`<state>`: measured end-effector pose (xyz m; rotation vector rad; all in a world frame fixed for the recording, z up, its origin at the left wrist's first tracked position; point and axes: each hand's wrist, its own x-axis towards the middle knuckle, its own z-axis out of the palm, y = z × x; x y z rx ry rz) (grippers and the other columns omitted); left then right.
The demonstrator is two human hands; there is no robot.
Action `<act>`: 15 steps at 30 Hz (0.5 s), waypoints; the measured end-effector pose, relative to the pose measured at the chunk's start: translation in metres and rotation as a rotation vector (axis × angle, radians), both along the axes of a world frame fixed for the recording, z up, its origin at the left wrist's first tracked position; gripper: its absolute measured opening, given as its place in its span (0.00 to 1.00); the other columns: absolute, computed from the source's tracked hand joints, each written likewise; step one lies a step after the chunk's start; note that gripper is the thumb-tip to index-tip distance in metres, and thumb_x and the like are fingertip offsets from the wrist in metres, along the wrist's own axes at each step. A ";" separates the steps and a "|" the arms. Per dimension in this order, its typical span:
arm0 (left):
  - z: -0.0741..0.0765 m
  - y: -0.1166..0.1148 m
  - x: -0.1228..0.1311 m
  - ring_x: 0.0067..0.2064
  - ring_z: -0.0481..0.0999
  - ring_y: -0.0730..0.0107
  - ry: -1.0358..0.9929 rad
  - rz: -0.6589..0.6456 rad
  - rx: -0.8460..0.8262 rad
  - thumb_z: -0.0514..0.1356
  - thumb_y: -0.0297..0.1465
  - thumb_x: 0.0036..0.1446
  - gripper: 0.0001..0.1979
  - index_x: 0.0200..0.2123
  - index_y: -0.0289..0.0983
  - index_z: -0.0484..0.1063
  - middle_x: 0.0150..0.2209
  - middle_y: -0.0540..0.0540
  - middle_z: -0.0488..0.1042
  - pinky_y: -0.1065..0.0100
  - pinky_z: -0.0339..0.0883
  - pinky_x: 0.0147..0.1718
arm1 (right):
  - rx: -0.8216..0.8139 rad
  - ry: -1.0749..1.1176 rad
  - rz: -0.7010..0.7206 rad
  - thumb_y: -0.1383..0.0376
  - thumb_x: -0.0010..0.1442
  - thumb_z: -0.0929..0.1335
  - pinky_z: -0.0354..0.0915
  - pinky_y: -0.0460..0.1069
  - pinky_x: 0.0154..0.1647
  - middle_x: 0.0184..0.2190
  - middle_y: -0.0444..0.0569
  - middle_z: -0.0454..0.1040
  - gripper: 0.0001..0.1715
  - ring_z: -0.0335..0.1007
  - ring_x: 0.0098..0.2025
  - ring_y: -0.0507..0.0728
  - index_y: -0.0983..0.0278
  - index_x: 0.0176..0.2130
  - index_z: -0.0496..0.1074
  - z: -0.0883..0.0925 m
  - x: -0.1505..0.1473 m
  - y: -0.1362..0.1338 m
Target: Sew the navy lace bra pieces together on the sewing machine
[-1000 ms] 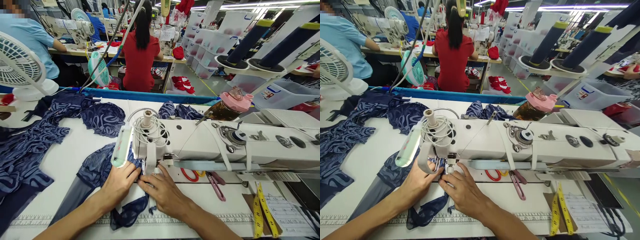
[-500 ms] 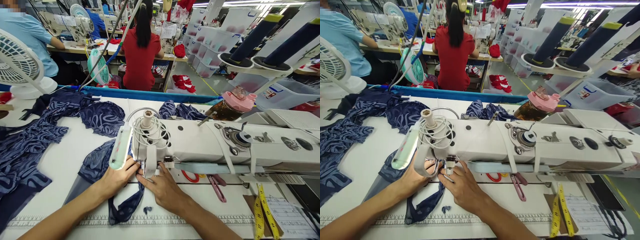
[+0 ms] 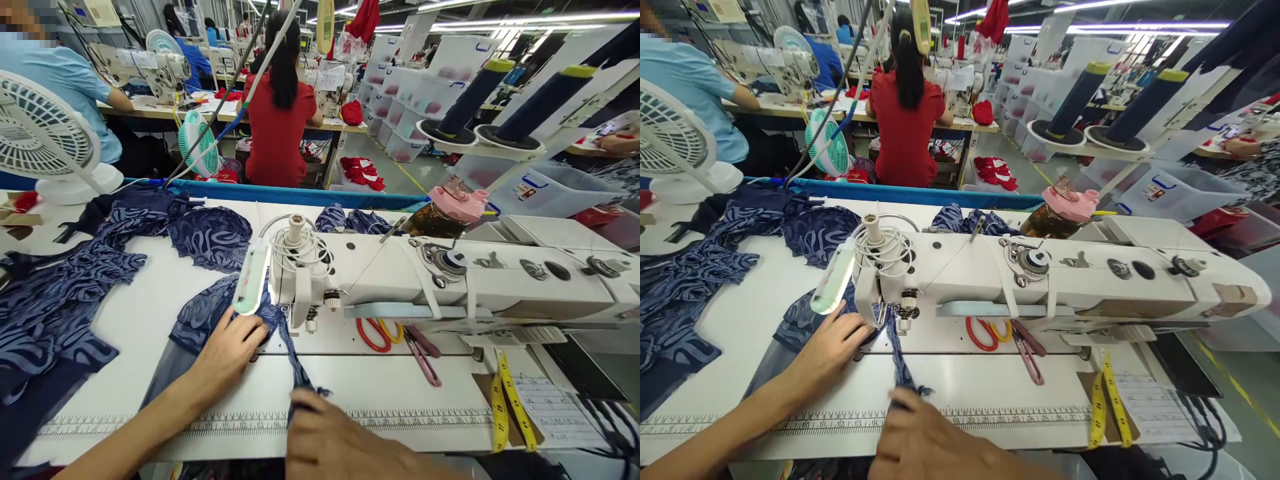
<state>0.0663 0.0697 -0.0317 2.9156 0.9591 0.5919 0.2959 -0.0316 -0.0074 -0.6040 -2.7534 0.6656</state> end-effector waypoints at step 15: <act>-0.010 0.007 0.011 0.35 0.69 0.66 -0.212 0.084 -0.025 0.47 0.22 0.65 0.10 0.39 0.35 0.68 0.32 0.47 0.71 0.62 0.63 0.42 | 0.451 -0.179 -0.924 0.78 0.55 0.61 0.63 0.57 0.45 0.40 0.56 0.72 0.15 0.67 0.39 0.62 0.66 0.41 0.67 -0.013 -0.012 -0.008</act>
